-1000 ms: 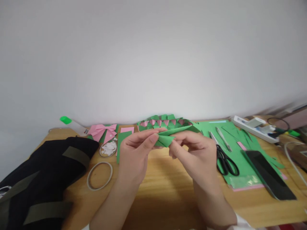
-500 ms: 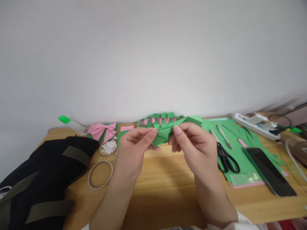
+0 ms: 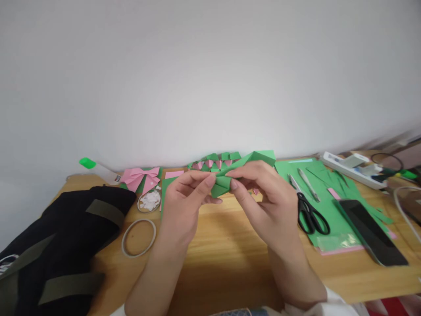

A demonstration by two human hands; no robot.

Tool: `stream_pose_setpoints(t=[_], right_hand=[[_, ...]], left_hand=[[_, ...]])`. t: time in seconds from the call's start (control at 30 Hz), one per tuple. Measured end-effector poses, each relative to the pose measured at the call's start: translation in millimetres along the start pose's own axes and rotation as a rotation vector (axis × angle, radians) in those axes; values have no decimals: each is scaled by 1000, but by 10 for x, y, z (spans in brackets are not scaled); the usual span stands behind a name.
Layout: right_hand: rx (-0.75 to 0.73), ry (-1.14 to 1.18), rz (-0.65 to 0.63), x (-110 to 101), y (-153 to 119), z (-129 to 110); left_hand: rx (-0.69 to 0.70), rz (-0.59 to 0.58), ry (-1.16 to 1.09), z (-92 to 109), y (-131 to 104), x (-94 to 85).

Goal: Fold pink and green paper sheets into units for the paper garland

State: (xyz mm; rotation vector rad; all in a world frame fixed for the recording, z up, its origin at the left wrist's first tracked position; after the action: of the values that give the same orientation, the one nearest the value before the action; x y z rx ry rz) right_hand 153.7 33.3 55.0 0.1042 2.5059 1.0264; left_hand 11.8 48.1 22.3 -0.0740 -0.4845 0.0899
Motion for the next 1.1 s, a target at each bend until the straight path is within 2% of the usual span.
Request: stream_pose_setpoints(t=[0.17, 0.27, 0.4, 0.53, 0.7, 0.93, 1.1], right_hand=[[5, 46, 40, -3, -18, 10], [63, 137, 69, -10, -37, 39], [169, 282, 85, -9, -55, 77], [238, 331, 106, -13, -66, 83], [282, 346, 117, -27, -79, 77], [430, 333, 153, -41, -75, 111], [460, 380, 171, -46, -54, 145]], left_hand=[[-9, -78, 11, -34, -15, 4], [-11, -168, 29, -53, -24, 21], [53, -213, 63, -57, -38, 35], [101, -226, 117, -62, -54, 36], [143, -184, 159, -77, -47, -11], [140, -227, 123, -77, -39, -8], [111, -221, 111, -88, -38, -1]])
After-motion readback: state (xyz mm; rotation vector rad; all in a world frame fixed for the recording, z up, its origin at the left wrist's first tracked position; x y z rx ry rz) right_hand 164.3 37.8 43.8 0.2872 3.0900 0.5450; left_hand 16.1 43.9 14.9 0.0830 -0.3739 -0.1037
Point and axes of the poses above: each hand's wrist, its own y-axis towards the middle knuckle, its own x-axis out of the palm, z = x × y, the point moved 3 cm from there along y, towards the middle knuckle, and after that the axes turned 2 degrees about -x, right-handed, at the moved point
